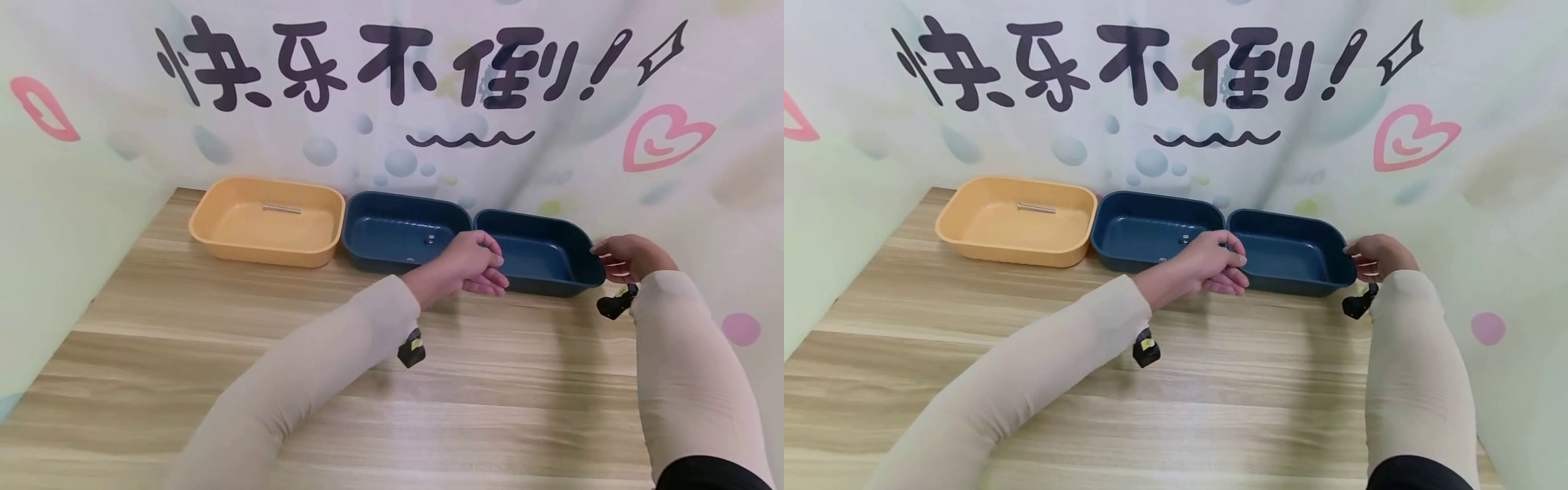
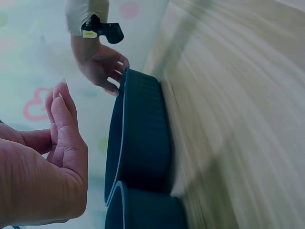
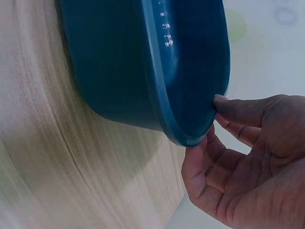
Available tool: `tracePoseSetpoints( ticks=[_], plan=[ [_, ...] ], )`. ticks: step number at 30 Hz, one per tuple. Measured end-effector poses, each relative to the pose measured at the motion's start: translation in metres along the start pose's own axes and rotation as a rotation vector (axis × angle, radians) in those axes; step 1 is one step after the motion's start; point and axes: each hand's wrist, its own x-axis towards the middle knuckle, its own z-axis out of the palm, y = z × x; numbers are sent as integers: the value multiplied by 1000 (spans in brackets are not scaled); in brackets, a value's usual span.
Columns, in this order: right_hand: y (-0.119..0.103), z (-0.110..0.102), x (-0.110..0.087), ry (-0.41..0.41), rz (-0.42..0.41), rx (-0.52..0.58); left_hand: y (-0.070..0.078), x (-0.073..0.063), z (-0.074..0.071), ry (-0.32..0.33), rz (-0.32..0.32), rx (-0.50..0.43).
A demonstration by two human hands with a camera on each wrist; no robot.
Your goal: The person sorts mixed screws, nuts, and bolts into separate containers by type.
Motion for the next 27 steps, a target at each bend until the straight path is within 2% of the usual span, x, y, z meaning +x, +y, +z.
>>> tracePoseSetpoints(
  ticks=[5,13,19,27],
  plan=[
    [4,0,0,4,3,6,4,9,7,17,-2,2],
    [5,4,-2,15,-27,-9,3,25,9,125,-6,-12],
    [4,2,-4,32,-26,0,4,37,19,177,13,7],
    [3,1,-6,21,-25,8,2,43,28,177,23,47]
  ],
)
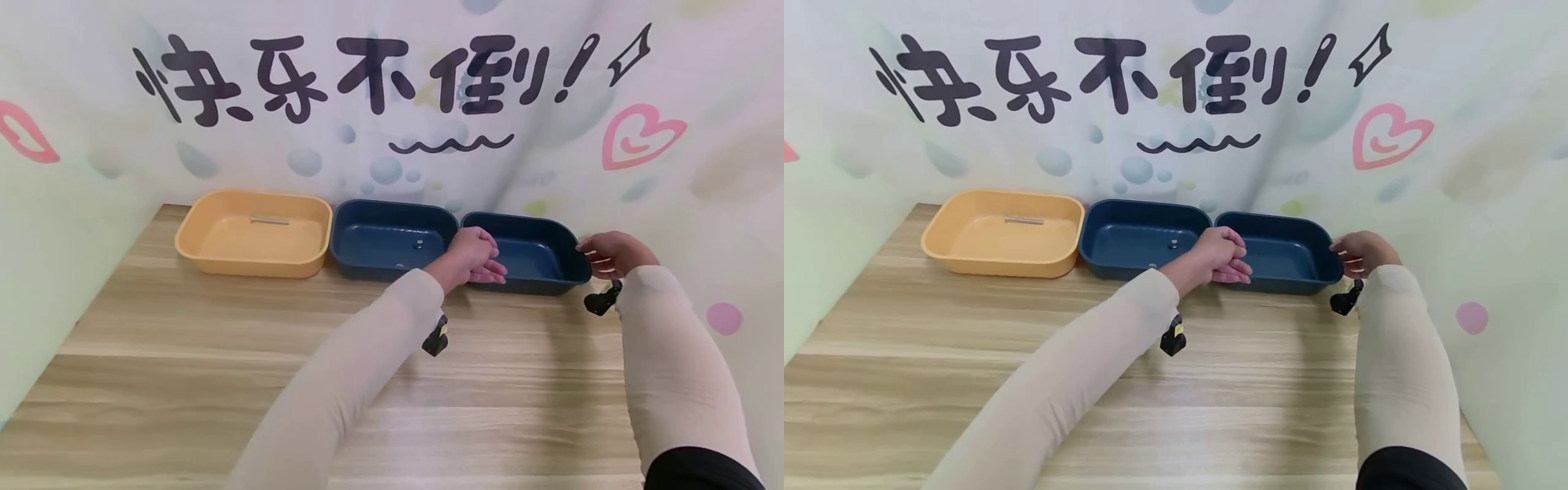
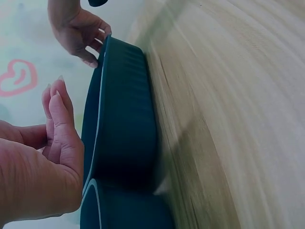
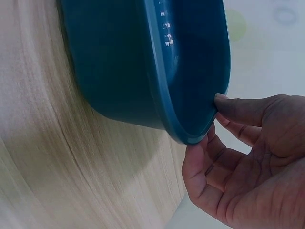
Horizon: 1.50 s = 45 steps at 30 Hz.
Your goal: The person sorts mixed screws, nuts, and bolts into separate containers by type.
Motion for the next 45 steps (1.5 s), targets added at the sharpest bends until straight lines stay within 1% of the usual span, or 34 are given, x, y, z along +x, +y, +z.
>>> tracePoseSetpoints(
  ticks=[5,8,13,19,24,29,36,41,45],
  plan=[
    [-2,1,0,25,3,-12,-2,2,-1,-56,19,-14],
    [-3,1,1,29,7,-15,-2,1,-4,-87,19,-11],
    [-2,1,3,25,14,-19,-2,0,-5,-100,16,2],
    [0,-1,3,20,21,-20,-3,0,-7,-131,8,-5],
    [-1,0,1,31,24,-20,-5,0,-9,-133,6,-5],
    [-2,1,1,23,23,-16,-6,-3,-13,-147,6,5],
    [-3,2,1,20,15,-20,-9,-8,-23,-199,-3,12],
    [-3,2,1,19,22,-20,-16,-9,-36,-215,4,24],
    [-3,3,2,26,27,-19,-24,-13,-47,-217,-4,28]
  ],
)
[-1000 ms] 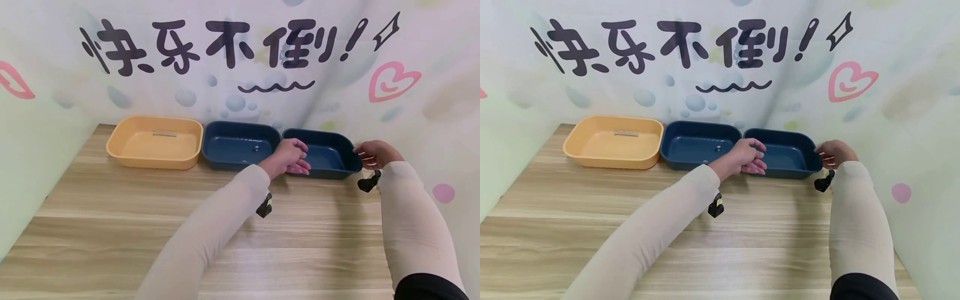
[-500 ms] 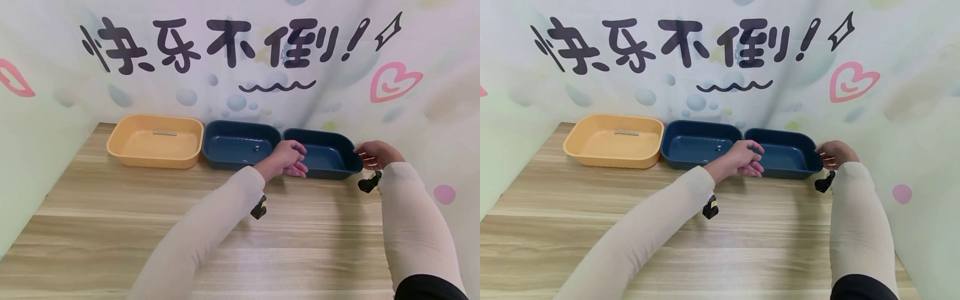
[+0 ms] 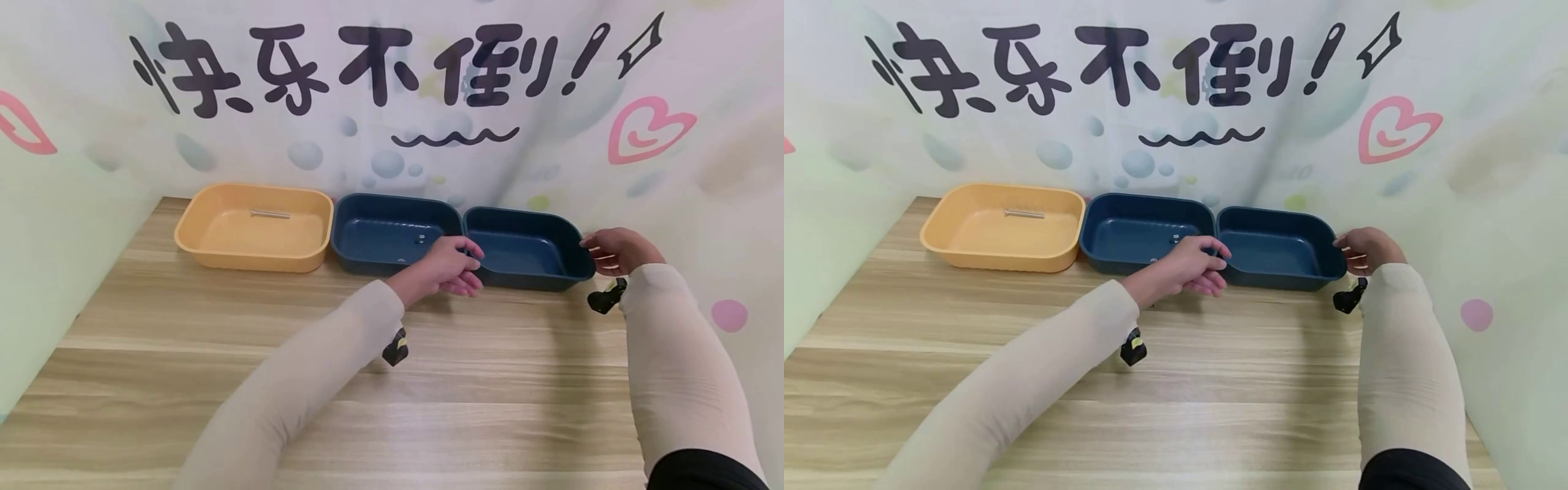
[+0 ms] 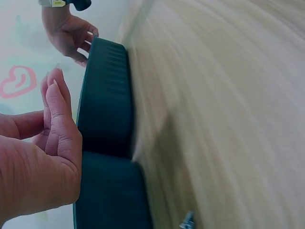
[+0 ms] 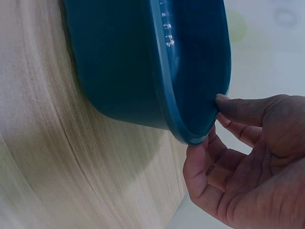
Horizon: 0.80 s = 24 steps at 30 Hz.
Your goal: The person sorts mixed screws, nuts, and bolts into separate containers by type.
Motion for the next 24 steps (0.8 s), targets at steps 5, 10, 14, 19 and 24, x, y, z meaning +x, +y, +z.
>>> tracePoseSetpoints(
  ticks=[5,10,14,19,24],
  plan=[
    [1,0,-1,8,-9,8,-13,-9,-8,-33,-1,28],
    [2,1,-2,11,-17,3,-25,-21,-17,-62,-28,61],
    [4,0,-2,5,-24,2,-31,-28,-24,-53,-46,85],
    [5,-1,-1,5,-32,-4,-38,-33,-35,-29,-66,112],
    [5,1,1,7,-39,-3,-47,-37,-44,-6,-87,118]
  ],
)
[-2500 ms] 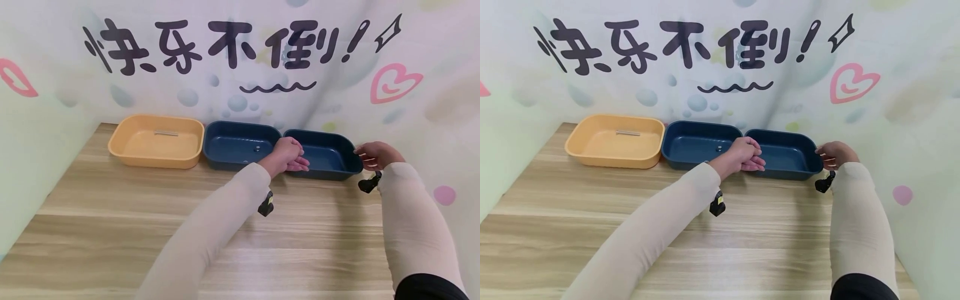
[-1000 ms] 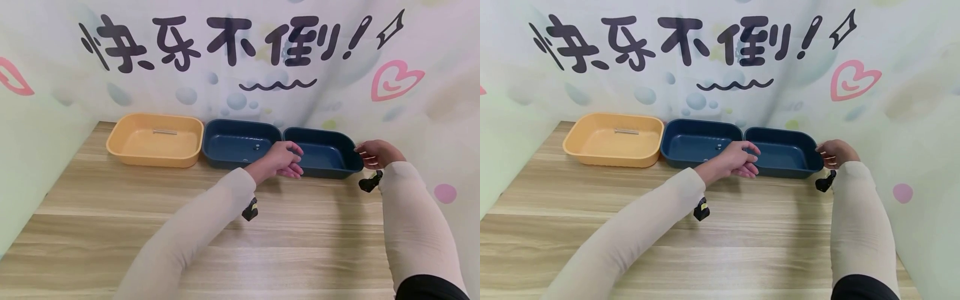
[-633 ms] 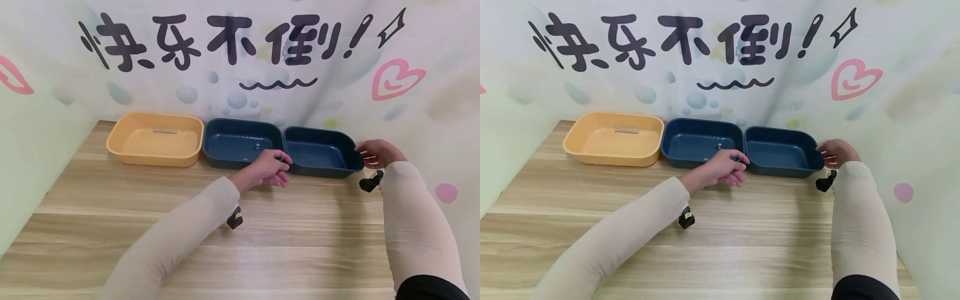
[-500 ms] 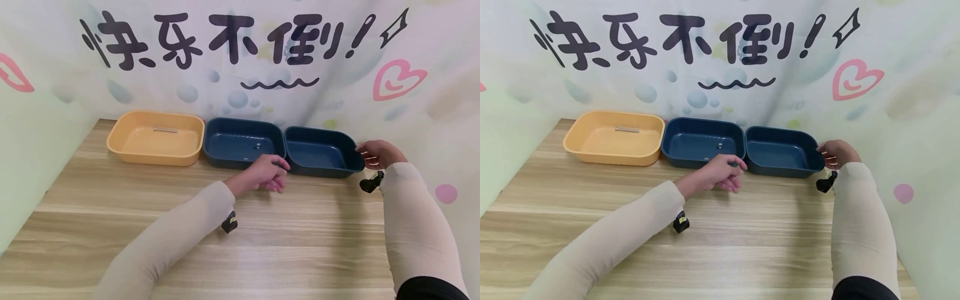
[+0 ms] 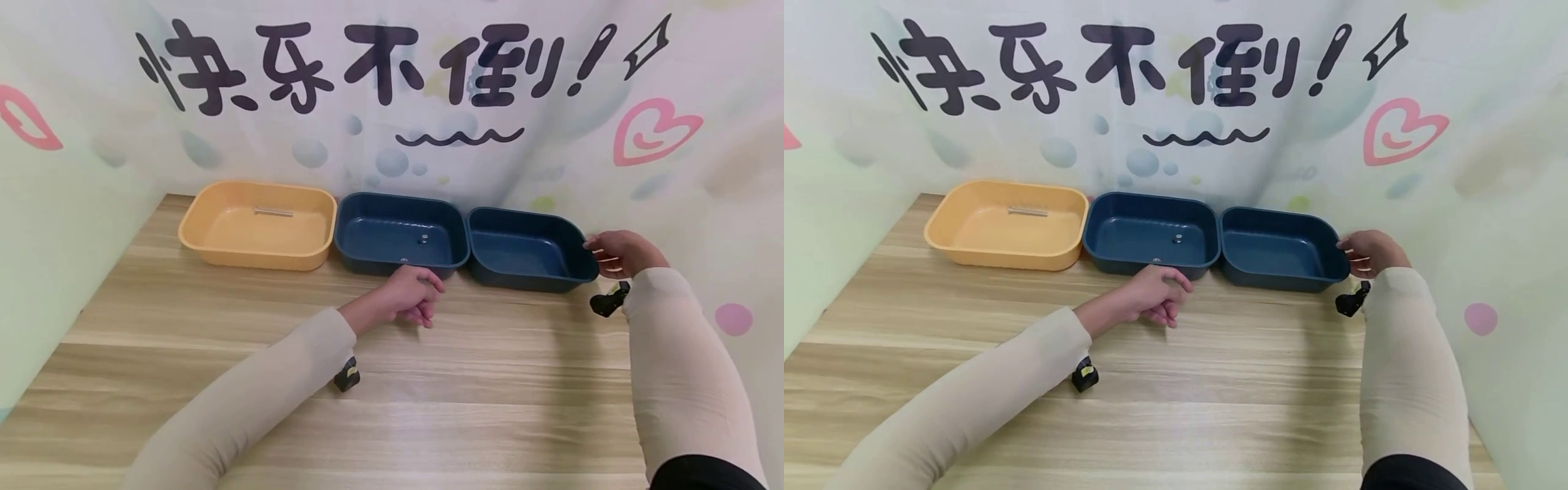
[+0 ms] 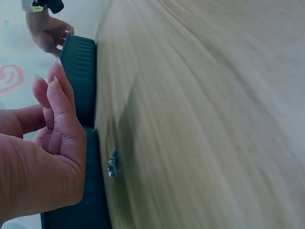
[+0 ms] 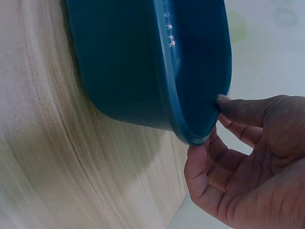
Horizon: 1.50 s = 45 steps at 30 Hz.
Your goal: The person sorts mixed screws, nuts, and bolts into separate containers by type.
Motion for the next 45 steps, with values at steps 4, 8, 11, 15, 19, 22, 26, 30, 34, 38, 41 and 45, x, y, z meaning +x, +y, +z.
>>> tracePoseSetpoints(
  ticks=[4,8,11,15,19,22,26,30,34,38,41,45],
  plan=[
    [0,1,-1,-1,3,3,-6,-2,-5,20,-19,12],
    [-1,2,-1,11,6,1,-9,-4,-10,56,-39,35],
    [-2,2,-2,14,8,-3,-12,-5,-16,83,-54,59],
    [-3,2,-3,17,10,-3,-15,-6,-21,120,-74,92],
    [-2,2,-2,22,10,-4,-19,-8,-23,146,-100,119],
    [-1,3,-1,19,12,-1,-21,-8,-23,153,-113,127],
    [-1,3,-1,9,11,-1,-24,-7,-22,164,-112,127],
    [-2,2,-2,3,4,2,-24,-9,-21,190,-98,153],
    [-2,1,-1,1,1,1,-24,-10,-20,215,-97,198],
    [-2,2,0,13,-2,-7,-24,-9,-19,221,-95,216],
    [-3,3,0,17,-2,-13,-24,-8,-19,227,-89,227],
    [-3,3,-1,8,-1,-8,-25,-7,-19,226,-85,243]
  ],
)
